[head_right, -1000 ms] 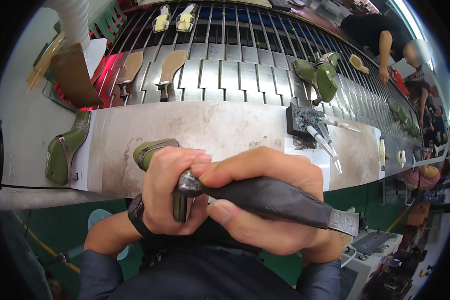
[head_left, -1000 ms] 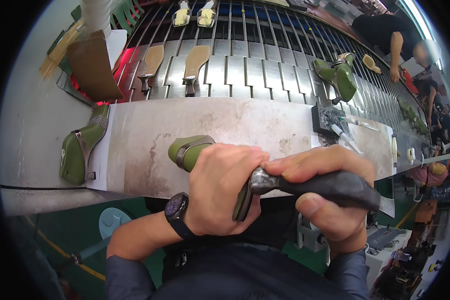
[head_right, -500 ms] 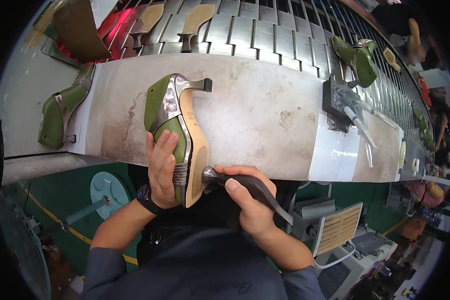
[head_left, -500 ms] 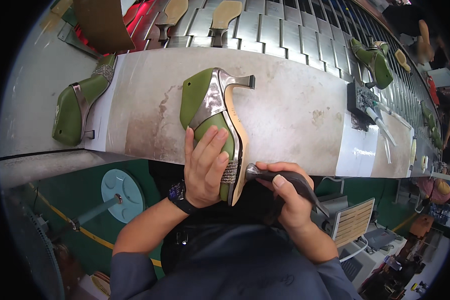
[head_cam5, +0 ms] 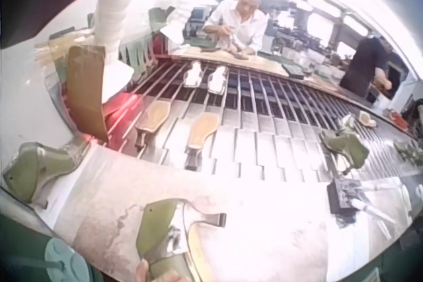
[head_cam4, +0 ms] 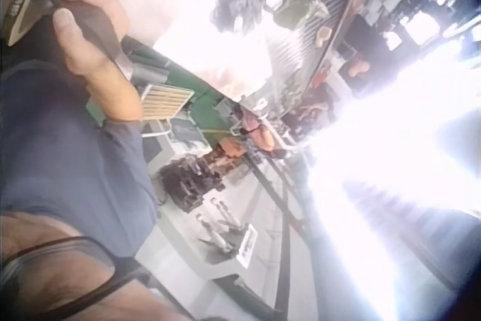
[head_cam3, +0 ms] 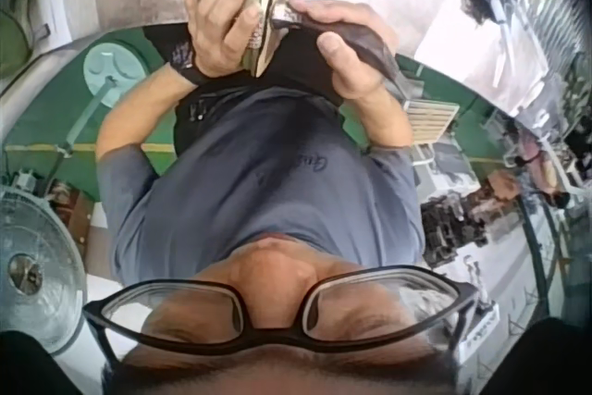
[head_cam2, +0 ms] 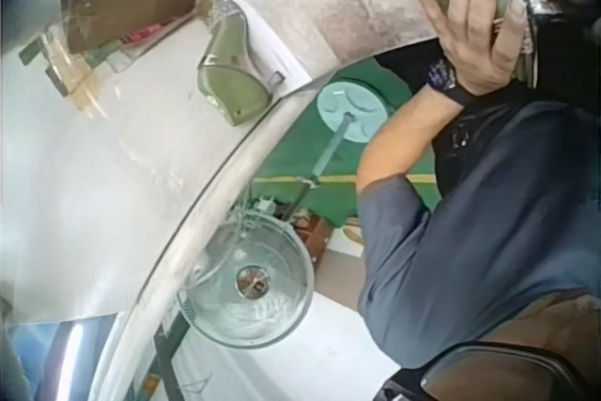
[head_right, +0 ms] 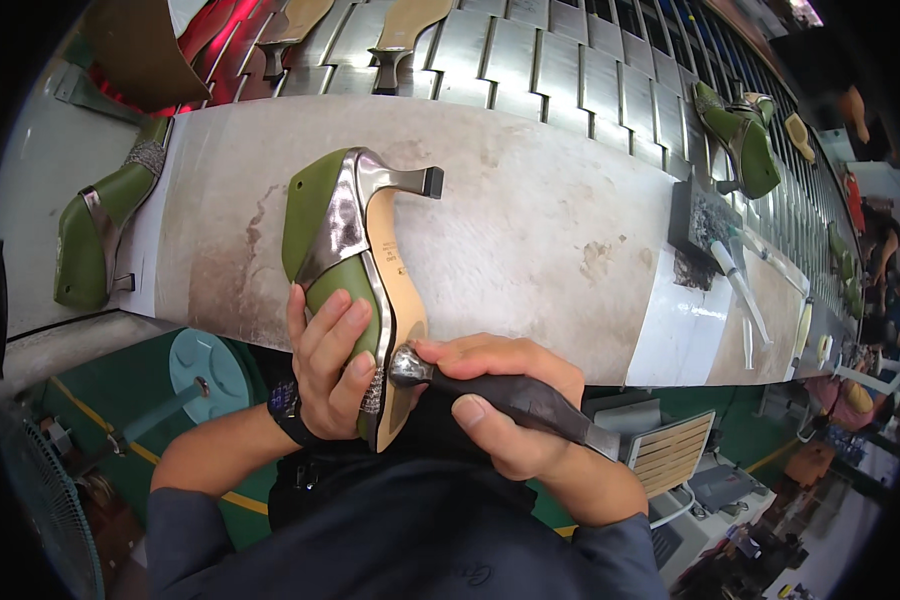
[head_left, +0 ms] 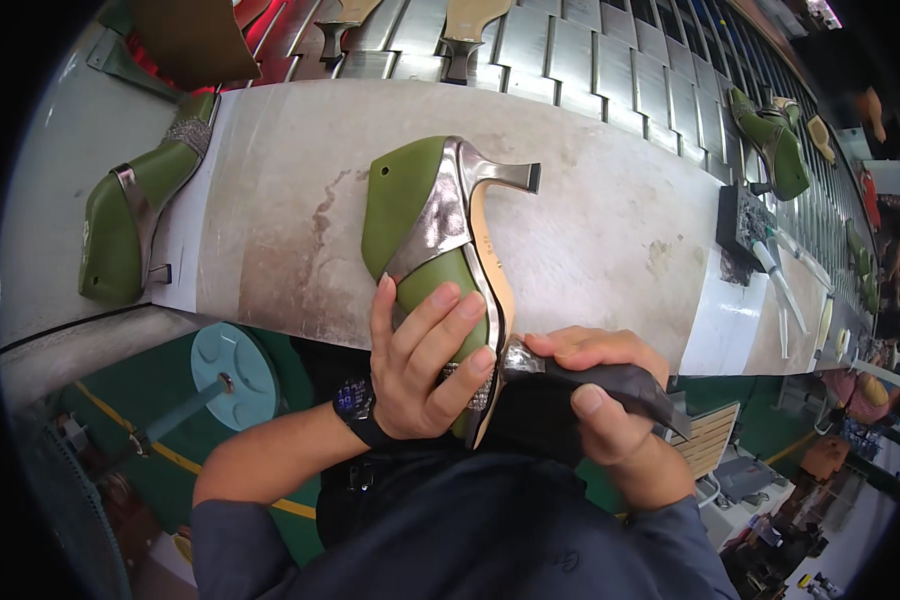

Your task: The person applies adhesive using a syringe to the seams of a green and silver heeled shoe, presses and hammers the outsole into place, and uses a wooden tool to smooth the sole against the upper.

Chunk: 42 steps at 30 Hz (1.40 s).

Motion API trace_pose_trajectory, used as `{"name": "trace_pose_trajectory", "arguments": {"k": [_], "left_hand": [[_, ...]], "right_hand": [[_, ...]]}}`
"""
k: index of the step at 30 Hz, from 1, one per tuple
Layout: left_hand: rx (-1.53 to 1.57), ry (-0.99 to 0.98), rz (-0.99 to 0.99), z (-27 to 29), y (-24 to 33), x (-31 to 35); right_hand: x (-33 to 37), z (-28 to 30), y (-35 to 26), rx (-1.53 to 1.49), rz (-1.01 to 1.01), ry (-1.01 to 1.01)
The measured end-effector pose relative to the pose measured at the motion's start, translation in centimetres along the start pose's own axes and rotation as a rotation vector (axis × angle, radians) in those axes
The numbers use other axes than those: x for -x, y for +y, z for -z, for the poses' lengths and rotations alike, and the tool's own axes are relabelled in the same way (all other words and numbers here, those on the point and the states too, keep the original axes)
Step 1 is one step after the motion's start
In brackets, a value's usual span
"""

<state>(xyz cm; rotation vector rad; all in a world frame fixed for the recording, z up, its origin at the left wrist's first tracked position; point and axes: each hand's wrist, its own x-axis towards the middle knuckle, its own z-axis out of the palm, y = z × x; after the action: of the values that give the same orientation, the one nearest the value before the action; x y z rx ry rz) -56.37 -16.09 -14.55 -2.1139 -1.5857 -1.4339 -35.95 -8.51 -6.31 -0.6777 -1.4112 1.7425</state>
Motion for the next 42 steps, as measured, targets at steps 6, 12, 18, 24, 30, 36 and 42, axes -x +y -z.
{"name": "trace_pose_trajectory", "arguments": {"k": [6, 12, 18, 24, 30, 36, 42], "left_hand": [[0.010, -0.024, -0.003, 0.4, -0.2, -0.4], [-0.002, 0.056, 0.018, -0.1, -0.3, -0.4], [0.026, 0.020, 0.038, 0.3, -0.1, -0.3], [0.036, 0.030, 0.044, 0.3, -0.2, -0.1], [0.032, 0.062, 0.062, 0.0, -0.1, 0.1], [0.051, 0.047, 0.067, 0.4, -0.1, -0.2], [0.026, 0.058, 0.066, 0.3, -0.2, -0.1]], "right_hand": [[-4.4, -0.3, -4.3, 0.436, 0.117, -0.263], [-2.0, -0.3, -3.3, 0.210, -0.156, -0.093], [-0.2, -1.4, -2.9, 0.427, 0.133, -0.199], [-2.5, -1.3, -4.4, 0.500, 0.091, -0.238], [-3.4, -1.7, -4.7, 0.553, 0.072, -0.263], [-2.2, -3.5, -5.4, 0.674, 0.161, -0.321], [-0.8, -5.1, -5.5, 0.758, 0.165, -0.361]]}}
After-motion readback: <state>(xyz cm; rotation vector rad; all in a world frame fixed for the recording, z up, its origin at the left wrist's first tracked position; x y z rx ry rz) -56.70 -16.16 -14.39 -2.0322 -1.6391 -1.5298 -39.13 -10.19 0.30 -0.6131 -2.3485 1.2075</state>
